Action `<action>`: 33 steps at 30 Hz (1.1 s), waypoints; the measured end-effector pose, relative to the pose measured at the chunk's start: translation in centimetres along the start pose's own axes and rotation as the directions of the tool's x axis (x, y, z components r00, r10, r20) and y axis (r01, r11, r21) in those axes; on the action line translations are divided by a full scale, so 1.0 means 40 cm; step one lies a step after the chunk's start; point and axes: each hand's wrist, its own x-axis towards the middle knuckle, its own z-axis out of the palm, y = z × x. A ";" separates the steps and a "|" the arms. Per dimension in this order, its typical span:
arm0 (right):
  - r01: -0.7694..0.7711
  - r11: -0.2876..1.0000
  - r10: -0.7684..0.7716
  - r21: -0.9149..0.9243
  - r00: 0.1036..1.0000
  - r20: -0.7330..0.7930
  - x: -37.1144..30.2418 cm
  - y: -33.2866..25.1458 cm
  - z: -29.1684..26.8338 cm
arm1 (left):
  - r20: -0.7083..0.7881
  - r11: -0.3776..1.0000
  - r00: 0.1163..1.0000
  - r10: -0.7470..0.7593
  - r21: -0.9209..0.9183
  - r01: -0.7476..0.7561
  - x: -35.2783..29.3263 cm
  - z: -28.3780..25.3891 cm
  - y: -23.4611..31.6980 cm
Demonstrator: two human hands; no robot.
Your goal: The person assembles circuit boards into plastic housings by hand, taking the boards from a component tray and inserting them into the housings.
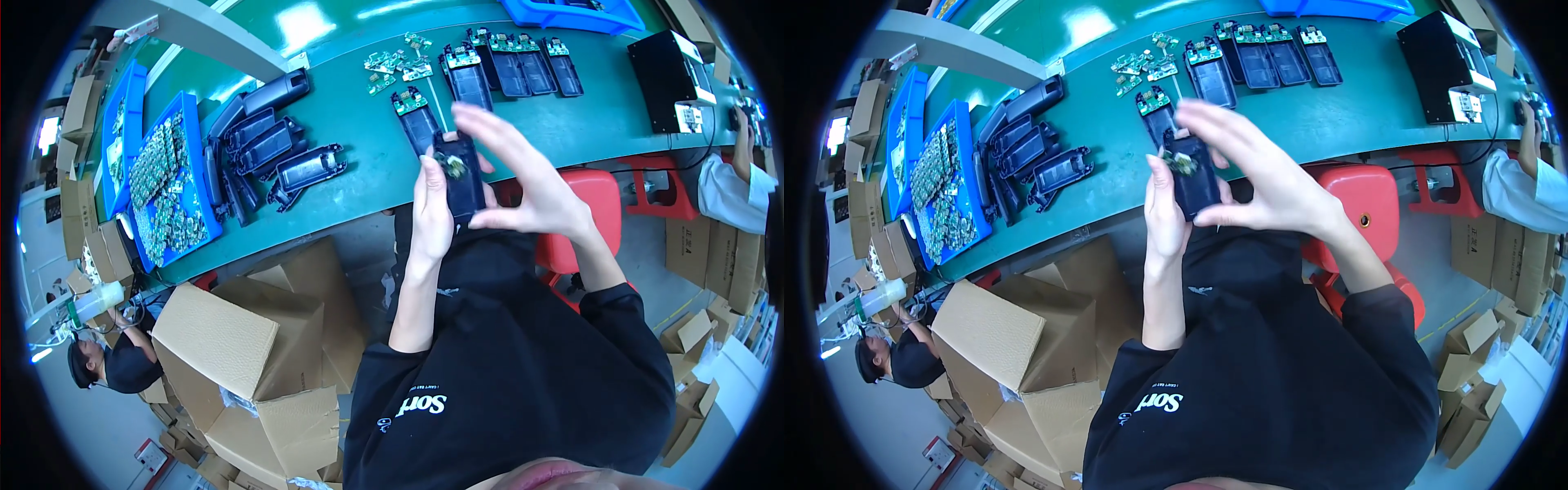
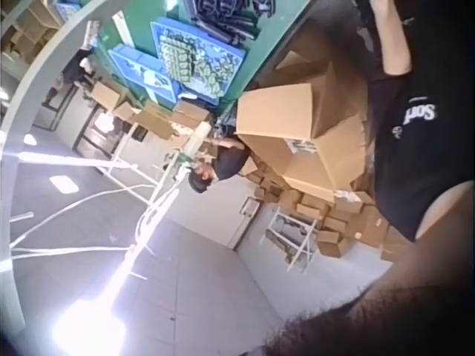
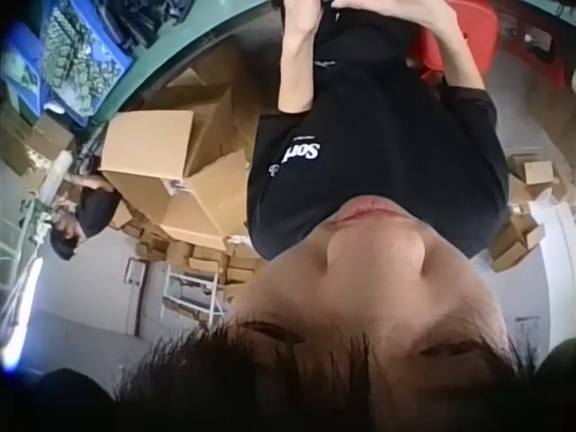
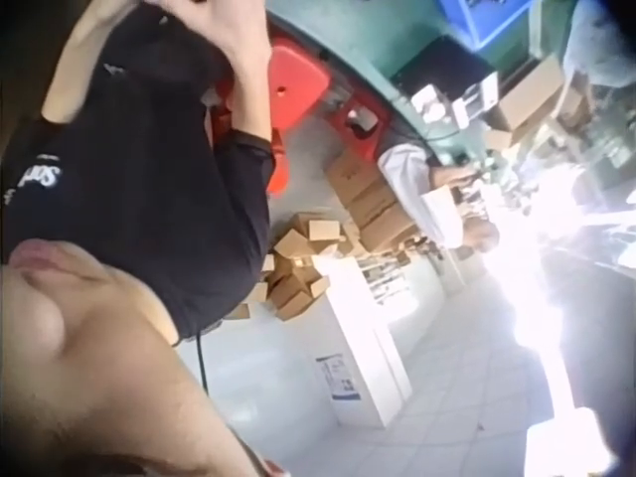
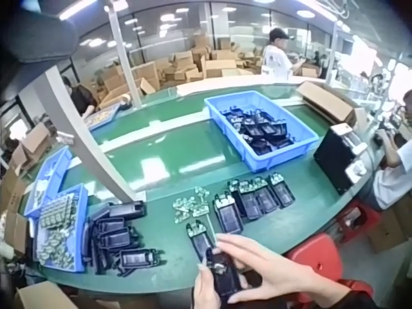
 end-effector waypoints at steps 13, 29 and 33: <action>0.070 0.796 -0.178 -0.601 0.976 -0.122 -0.053 -0.011 0.009 | -0.113 0.998 0.993 0.040 0.058 -0.033 0.007 0.055 -0.051; 0.128 0.850 -0.245 -0.511 0.955 -0.169 -0.040 0.018 0.061 | -0.255 0.958 0.928 0.270 -0.026 -0.286 0.004 0.064 -0.057; 0.162 0.938 -0.227 -0.306 0.955 -0.191 -0.039 0.034 0.068 | -0.196 0.960 0.944 0.266 -0.034 -0.278 0.000 0.054 -0.048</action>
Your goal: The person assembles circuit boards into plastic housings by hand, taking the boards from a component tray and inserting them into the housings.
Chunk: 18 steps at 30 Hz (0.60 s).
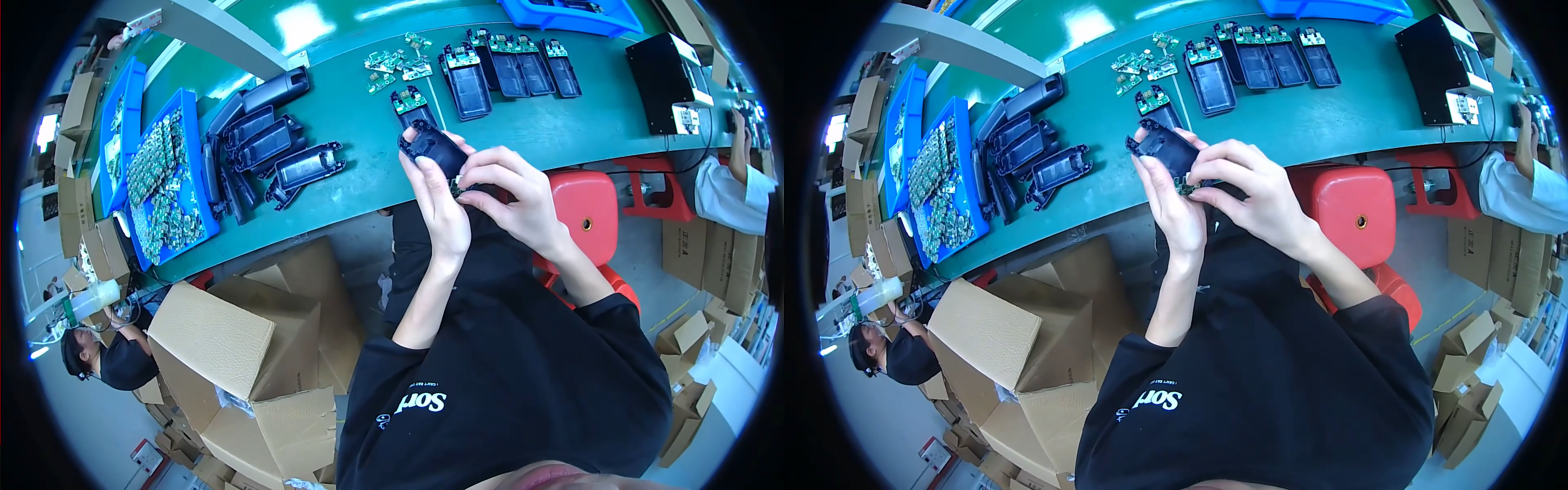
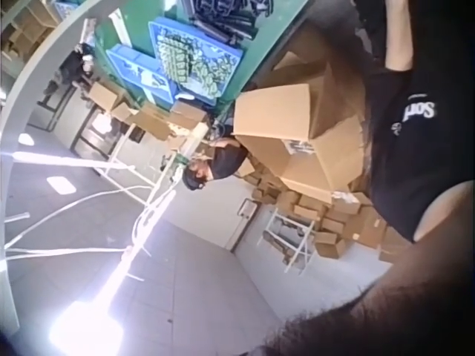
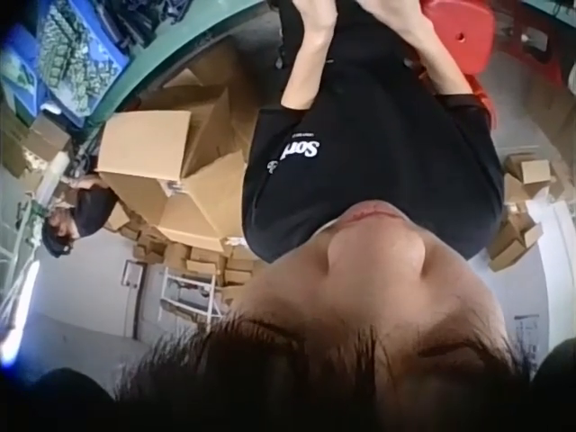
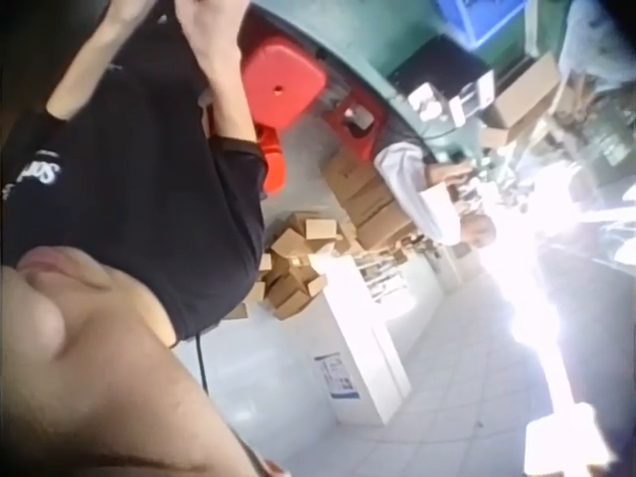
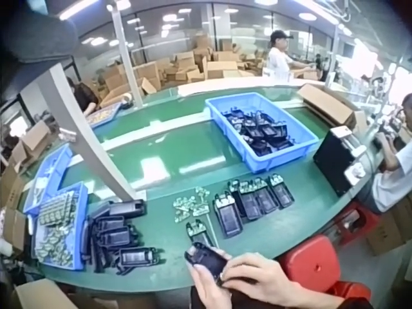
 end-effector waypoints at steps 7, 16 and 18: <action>0.025 0.999 -0.022 0.027 0.995 -0.094 0.038 -0.008 -0.023 | -0.017 0.999 1.000 -0.004 0.045 0.005 0.003 0.002 0.006; 0.165 0.960 -0.177 -0.227 0.984 -0.036 0.100 -0.026 -0.072 | 0.291 0.966 0.922 -0.256 0.113 0.232 0.002 -0.021 0.071; 0.146 0.964 -0.154 -0.221 0.988 -0.019 0.097 -0.028 -0.071 | 0.230 0.948 0.930 -0.286 0.210 0.240 0.002 -0.012 0.081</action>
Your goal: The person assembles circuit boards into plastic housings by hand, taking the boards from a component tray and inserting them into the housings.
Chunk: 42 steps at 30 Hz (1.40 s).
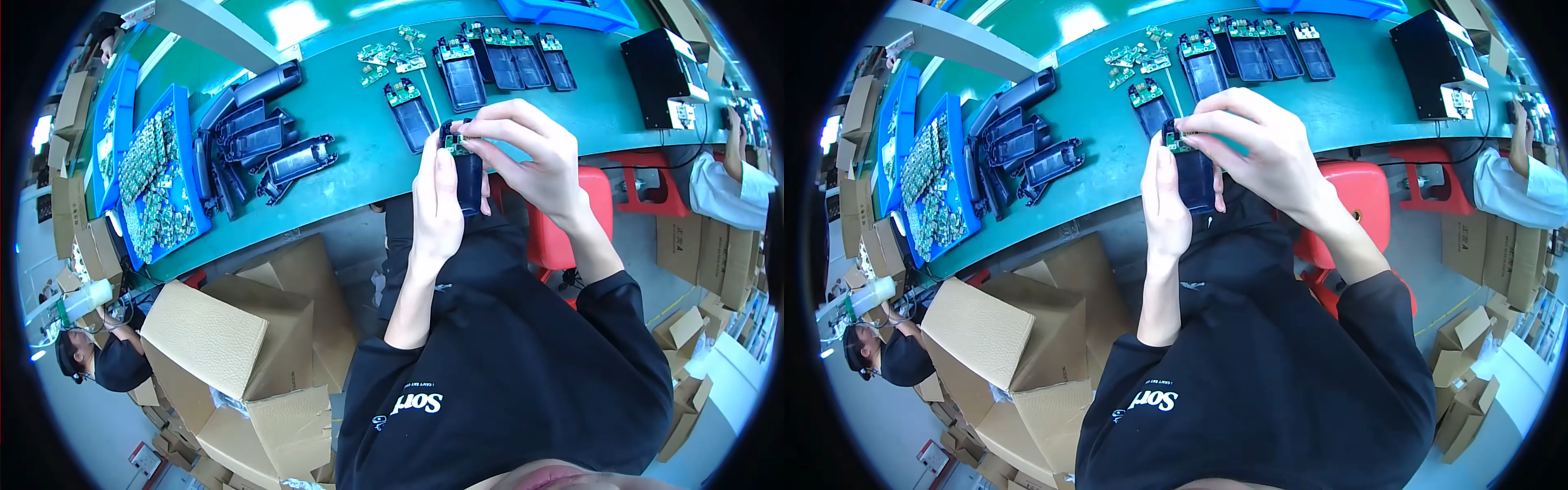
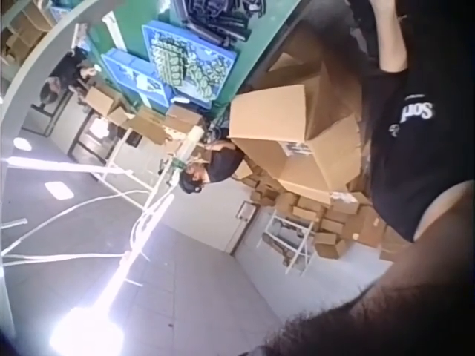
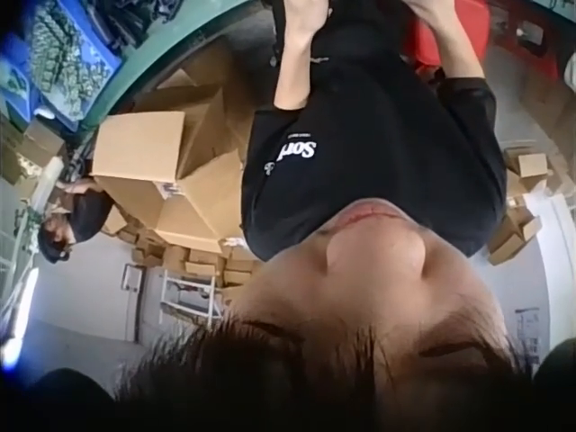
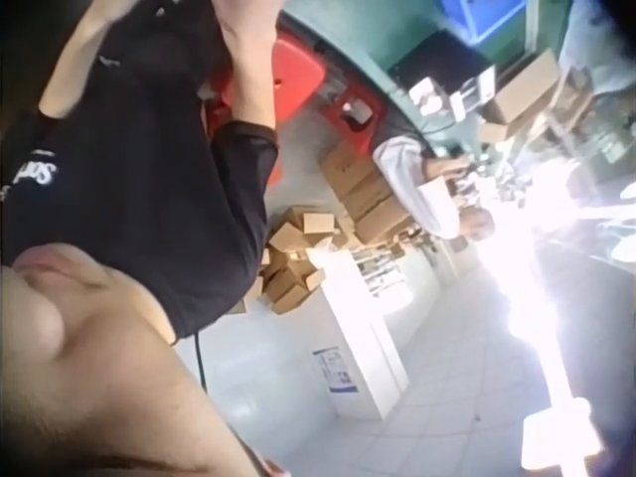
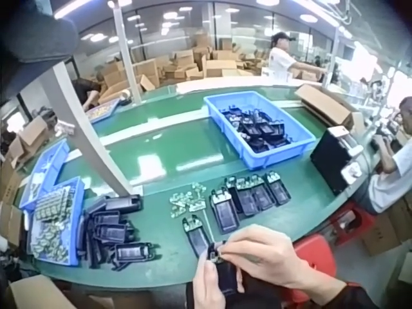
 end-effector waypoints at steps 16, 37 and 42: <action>0.032 0.998 -0.031 -0.045 0.999 0.017 0.001 -0.003 0.001 | -0.006 0.935 0.997 0.079 0.347 -0.072 -0.001 -0.010 0.010; -0.568 0.473 0.433 0.674 0.816 0.383 -0.069 0.023 -0.011 | 0.010 0.991 0.998 -0.060 0.119 0.058 0.001 0.009 -0.013; -0.580 0.590 0.446 0.561 0.814 0.373 -0.071 0.054 -0.004 | 0.040 0.987 0.993 -0.113 -0.110 0.117 0.016 0.007 -0.034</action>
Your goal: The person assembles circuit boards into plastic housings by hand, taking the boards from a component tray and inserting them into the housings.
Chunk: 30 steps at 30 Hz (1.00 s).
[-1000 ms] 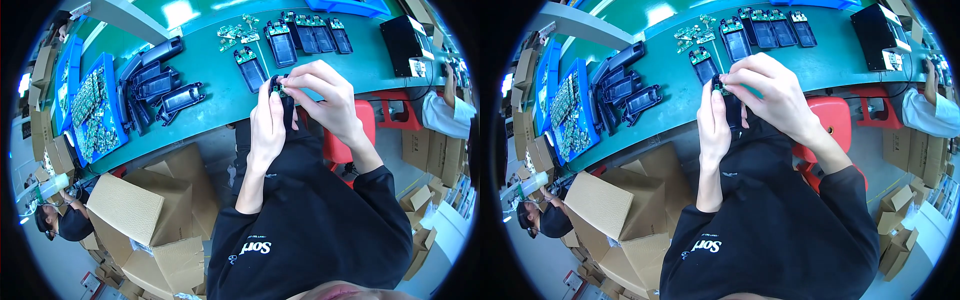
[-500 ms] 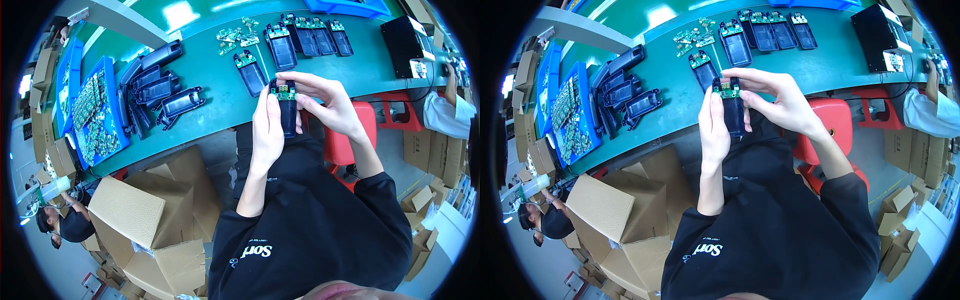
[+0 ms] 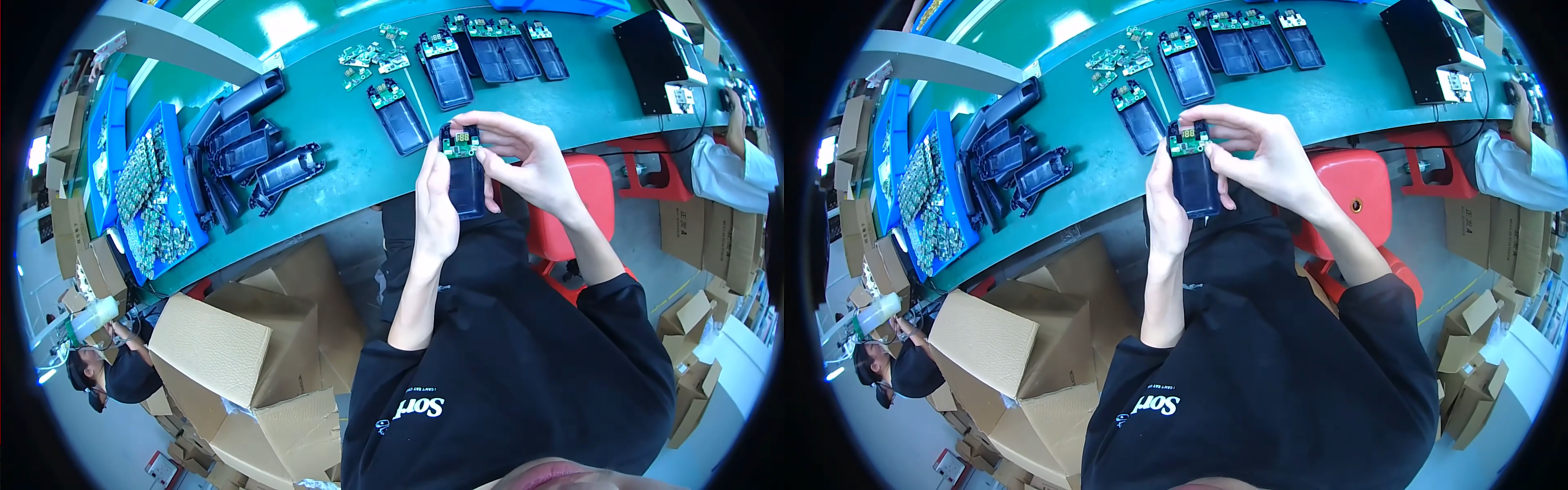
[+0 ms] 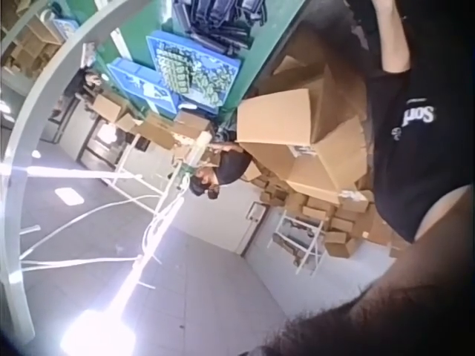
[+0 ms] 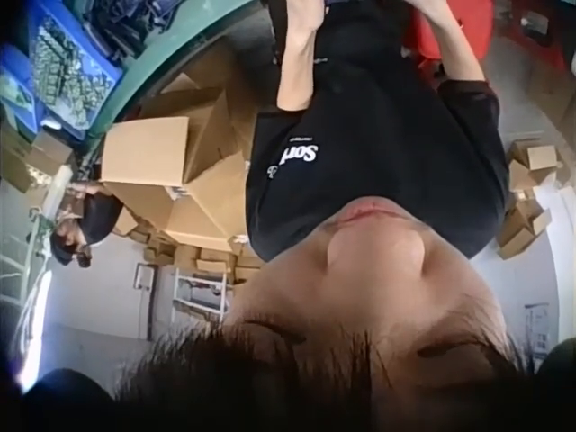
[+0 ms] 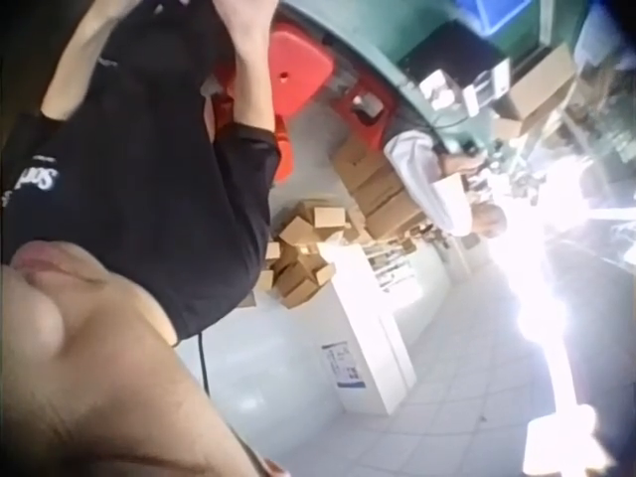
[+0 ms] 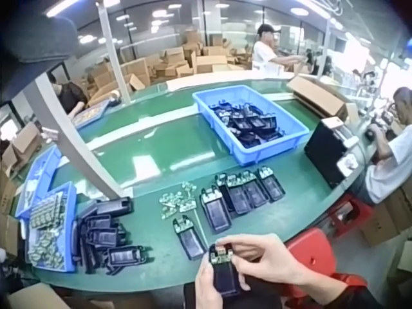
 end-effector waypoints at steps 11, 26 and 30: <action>0.324 0.581 -0.176 -0.747 0.946 0.274 -0.044 -0.032 -0.033 | 0.042 0.993 0.993 -0.109 -0.031 0.110 0.011 0.016 -0.044; 0.227 0.545 -0.121 -0.807 0.974 0.192 0.005 0.022 -0.159 | 0.047 -0.028 0.807 0.589 0.999 -0.038 -0.089 -0.242 0.206; 0.264 0.543 -0.147 -0.797 0.965 0.219 0.006 0.038 -0.163 | 0.093 -0.260 0.845 0.527 0.964 0.056 -0.080 -0.342 0.223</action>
